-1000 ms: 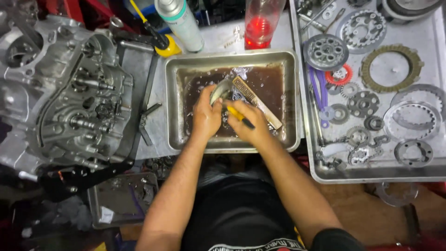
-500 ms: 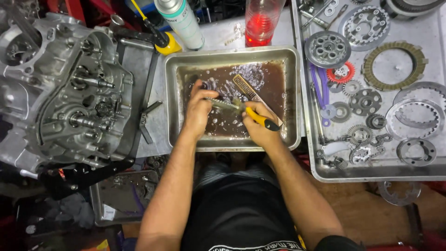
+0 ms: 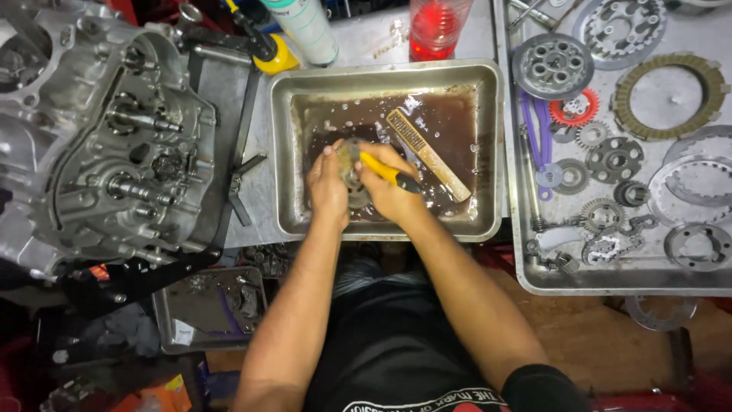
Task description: Cleaning and inspecting motorcycle engine components using solvent and a brush.
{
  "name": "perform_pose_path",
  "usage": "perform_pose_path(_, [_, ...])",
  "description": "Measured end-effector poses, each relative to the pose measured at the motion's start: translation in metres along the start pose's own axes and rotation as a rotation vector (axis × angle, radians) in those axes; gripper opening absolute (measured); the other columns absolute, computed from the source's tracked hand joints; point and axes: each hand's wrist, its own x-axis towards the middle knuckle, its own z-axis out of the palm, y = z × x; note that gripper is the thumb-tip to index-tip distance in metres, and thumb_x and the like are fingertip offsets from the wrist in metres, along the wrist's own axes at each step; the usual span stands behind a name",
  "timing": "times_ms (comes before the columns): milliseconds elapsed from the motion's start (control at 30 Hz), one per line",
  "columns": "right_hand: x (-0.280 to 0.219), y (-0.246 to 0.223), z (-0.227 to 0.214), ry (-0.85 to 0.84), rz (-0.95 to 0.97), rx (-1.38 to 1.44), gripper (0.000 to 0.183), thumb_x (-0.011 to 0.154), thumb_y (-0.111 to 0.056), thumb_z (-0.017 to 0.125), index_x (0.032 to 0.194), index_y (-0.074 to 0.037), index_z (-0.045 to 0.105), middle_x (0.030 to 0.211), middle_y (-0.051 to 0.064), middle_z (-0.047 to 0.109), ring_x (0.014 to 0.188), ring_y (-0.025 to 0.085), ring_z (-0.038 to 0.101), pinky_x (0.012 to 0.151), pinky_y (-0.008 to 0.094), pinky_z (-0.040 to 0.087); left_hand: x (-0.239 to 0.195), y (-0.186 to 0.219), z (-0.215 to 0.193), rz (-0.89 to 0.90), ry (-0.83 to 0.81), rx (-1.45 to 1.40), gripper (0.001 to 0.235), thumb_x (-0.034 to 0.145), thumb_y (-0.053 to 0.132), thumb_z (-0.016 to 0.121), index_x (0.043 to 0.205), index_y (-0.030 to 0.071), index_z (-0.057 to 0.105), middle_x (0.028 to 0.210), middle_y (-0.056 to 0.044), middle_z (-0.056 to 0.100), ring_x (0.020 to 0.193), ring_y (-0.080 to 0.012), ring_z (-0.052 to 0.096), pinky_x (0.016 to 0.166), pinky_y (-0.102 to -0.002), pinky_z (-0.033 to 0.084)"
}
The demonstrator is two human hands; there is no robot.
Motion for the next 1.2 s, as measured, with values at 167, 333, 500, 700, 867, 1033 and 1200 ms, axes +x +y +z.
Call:
perform_pose_path(167, [-0.029, -0.001, -0.025, -0.183, 0.113, 0.007, 0.025, 0.085, -0.012, 0.076, 0.108, -0.021, 0.078, 0.090, 0.013, 0.078, 0.087, 0.038, 0.075, 0.073, 0.047, 0.058, -0.009, 0.018, -0.002, 0.024, 0.046, 0.022, 0.040, 0.108, 0.036, 0.052, 0.123, 0.006, 0.072, 0.115, -0.021, 0.074, 0.104, -0.0268, 0.071, 0.098, -0.041, 0.055])
perform_pose_path(333, [-0.012, -0.018, -0.015, -0.170, 0.084, 0.033, 0.028, 0.080, -0.003, 0.078, 0.105, -0.015, 0.080, 0.091, 0.014, 0.078, 0.087, 0.037, 0.076, 0.072, 0.046, 0.060, -0.007, 0.019, -0.002, 0.025, 0.009, -0.012, 0.035, 0.108, 0.033, 0.053, 0.119, 0.008, 0.074, 0.106, -0.023, 0.074, 0.093, -0.0316, 0.074, 0.093, -0.047, 0.059])
perform_pose_path(500, [-0.001, 0.024, -0.004, 0.017, 0.109, 0.023, 0.031, 0.086, -0.007, 0.077, 0.114, -0.021, 0.079, 0.094, 0.010, 0.077, 0.088, 0.028, 0.074, 0.075, 0.038, 0.058, -0.018, 0.029, 0.003, 0.058, 0.069, -0.003, 0.032, 0.102, 0.030, 0.060, 0.113, 0.005, 0.077, 0.101, -0.017, 0.076, 0.092, -0.0222, 0.070, 0.089, -0.039, 0.059])
perform_pose_path(700, [0.000, 0.006, -0.009, -0.097, 0.172, -0.084, 0.029, 0.084, -0.006, 0.077, 0.111, -0.018, 0.077, 0.096, 0.017, 0.077, 0.095, 0.037, 0.074, 0.082, 0.046, 0.058, 0.007, 0.004, -0.011, 0.100, 0.082, 0.014, 0.029, 0.102, 0.028, 0.061, 0.109, 0.006, 0.078, 0.096, -0.016, 0.077, 0.089, -0.0202, 0.071, 0.087, -0.037, 0.060])
perform_pose_path(867, [-0.002, 0.010, 0.000, -0.149, 0.173, 0.230, 0.031, 0.085, 0.003, 0.076, 0.115, -0.003, 0.075, 0.110, 0.022, 0.075, 0.105, 0.034, 0.070, 0.092, 0.044, 0.056, -0.005, 0.016, -0.002, 0.064, 0.056, 0.000, 0.029, 0.101, 0.027, 0.060, 0.109, 0.006, 0.079, 0.095, -0.016, 0.077, 0.087, -0.0213, 0.072, 0.087, -0.038, 0.061])
perform_pose_path(1033, [-0.025, -0.009, -0.032, -0.288, 0.199, -0.143, 0.031, 0.079, -0.011, 0.075, 0.109, -0.017, 0.077, 0.090, 0.021, 0.076, 0.088, 0.042, 0.074, 0.079, 0.051, 0.058, 0.001, 0.014, -0.007, 0.021, 0.092, -0.040, 0.030, 0.103, 0.032, 0.060, 0.102, 0.007, 0.078, 0.085, -0.017, 0.075, 0.072, -0.0242, 0.073, 0.067, -0.039, 0.066])
perform_pose_path(1200, [-0.022, 0.009, -0.040, -0.264, 0.051, -0.445, 0.025, 0.084, -0.026, 0.071, 0.108, -0.020, 0.075, 0.084, 0.013, 0.076, 0.083, 0.037, 0.075, 0.073, 0.047, 0.058, 0.023, -0.015, -0.015, 0.040, 0.156, -0.072, 0.025, 0.098, 0.029, 0.066, 0.092, 0.007, 0.074, 0.076, -0.011, 0.072, 0.063, -0.0162, 0.069, 0.056, -0.030, 0.063])
